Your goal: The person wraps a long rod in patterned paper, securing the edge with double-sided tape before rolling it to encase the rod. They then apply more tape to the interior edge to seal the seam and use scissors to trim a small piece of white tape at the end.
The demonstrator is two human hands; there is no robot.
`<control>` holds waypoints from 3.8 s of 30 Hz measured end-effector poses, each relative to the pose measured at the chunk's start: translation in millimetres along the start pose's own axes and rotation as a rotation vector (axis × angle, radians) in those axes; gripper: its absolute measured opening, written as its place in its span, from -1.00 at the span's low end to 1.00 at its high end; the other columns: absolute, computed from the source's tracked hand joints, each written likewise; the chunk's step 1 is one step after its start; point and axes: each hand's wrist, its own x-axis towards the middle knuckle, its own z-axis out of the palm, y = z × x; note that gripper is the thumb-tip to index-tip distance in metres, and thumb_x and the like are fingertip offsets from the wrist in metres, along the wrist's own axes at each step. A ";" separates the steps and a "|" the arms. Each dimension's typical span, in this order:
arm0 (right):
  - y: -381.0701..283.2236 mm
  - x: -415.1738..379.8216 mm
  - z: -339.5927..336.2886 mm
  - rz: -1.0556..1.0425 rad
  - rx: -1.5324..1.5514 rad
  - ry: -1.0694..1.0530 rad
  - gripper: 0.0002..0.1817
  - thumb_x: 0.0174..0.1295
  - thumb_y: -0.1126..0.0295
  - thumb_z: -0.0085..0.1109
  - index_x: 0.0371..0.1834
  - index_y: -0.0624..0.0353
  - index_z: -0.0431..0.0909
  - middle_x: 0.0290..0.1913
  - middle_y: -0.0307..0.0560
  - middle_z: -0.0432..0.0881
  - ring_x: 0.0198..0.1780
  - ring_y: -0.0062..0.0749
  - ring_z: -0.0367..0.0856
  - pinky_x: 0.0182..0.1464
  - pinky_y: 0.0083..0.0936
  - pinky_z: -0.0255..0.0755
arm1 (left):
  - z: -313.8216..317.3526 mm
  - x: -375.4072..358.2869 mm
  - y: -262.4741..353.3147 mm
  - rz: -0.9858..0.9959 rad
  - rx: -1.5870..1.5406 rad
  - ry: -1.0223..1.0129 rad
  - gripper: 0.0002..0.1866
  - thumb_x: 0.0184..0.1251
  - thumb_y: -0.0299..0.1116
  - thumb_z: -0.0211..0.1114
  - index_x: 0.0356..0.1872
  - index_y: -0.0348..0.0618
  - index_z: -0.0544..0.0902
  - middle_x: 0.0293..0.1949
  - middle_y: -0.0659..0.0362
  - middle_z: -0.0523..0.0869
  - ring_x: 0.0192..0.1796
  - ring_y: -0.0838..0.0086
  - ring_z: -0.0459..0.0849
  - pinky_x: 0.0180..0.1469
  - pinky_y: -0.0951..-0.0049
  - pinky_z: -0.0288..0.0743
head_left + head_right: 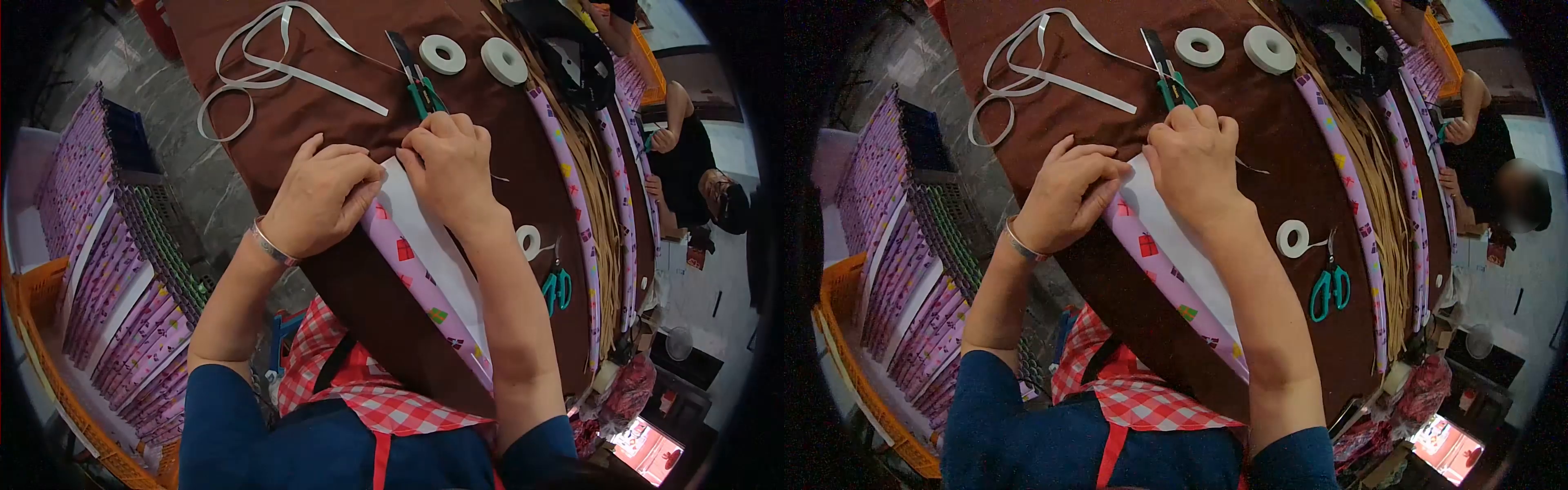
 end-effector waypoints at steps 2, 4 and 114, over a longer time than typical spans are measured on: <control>-2.4 -1.8 -2.0 0.014 0.027 0.003 -0.81 -0.01 0.23 0.42 -0.42 0.05 0.66 -0.25 -0.27 0.57 -0.08 -0.27 0.49 0.01 -0.24 0.28 | 0.4 0.1 0.1 -0.005 -0.009 0.009 -0.90 0.26 -0.37 0.29 -0.24 -0.09 0.64 -0.18 0.19 0.71 0.06 0.27 0.64 0.32 -0.12 0.24; -6.5 -2.8 -4.2 0.030 0.056 0.004 -0.80 -0.01 0.22 0.42 -0.41 0.05 0.66 -0.24 -0.27 0.57 -0.07 -0.26 0.49 0.02 -0.24 0.28 | 0.9 -0.8 -0.7 -0.012 -0.018 0.015 -0.90 0.26 -0.37 0.28 -0.24 -0.09 0.64 -0.18 0.19 0.71 0.06 0.27 0.64 0.33 -0.12 0.23; -1.1 -62.6 -23.6 -0.354 0.100 0.022 -0.86 -0.01 0.38 0.19 -0.41 0.20 0.57 0.02 0.00 0.60 0.12 -0.12 0.49 0.16 -0.16 0.34 | 7.9 24.5 16.1 -0.240 -0.196 0.198 -0.88 0.22 -0.43 0.35 -0.30 -0.28 0.71 -0.26 0.18 0.54 -0.16 0.43 0.53 -0.13 0.47 0.42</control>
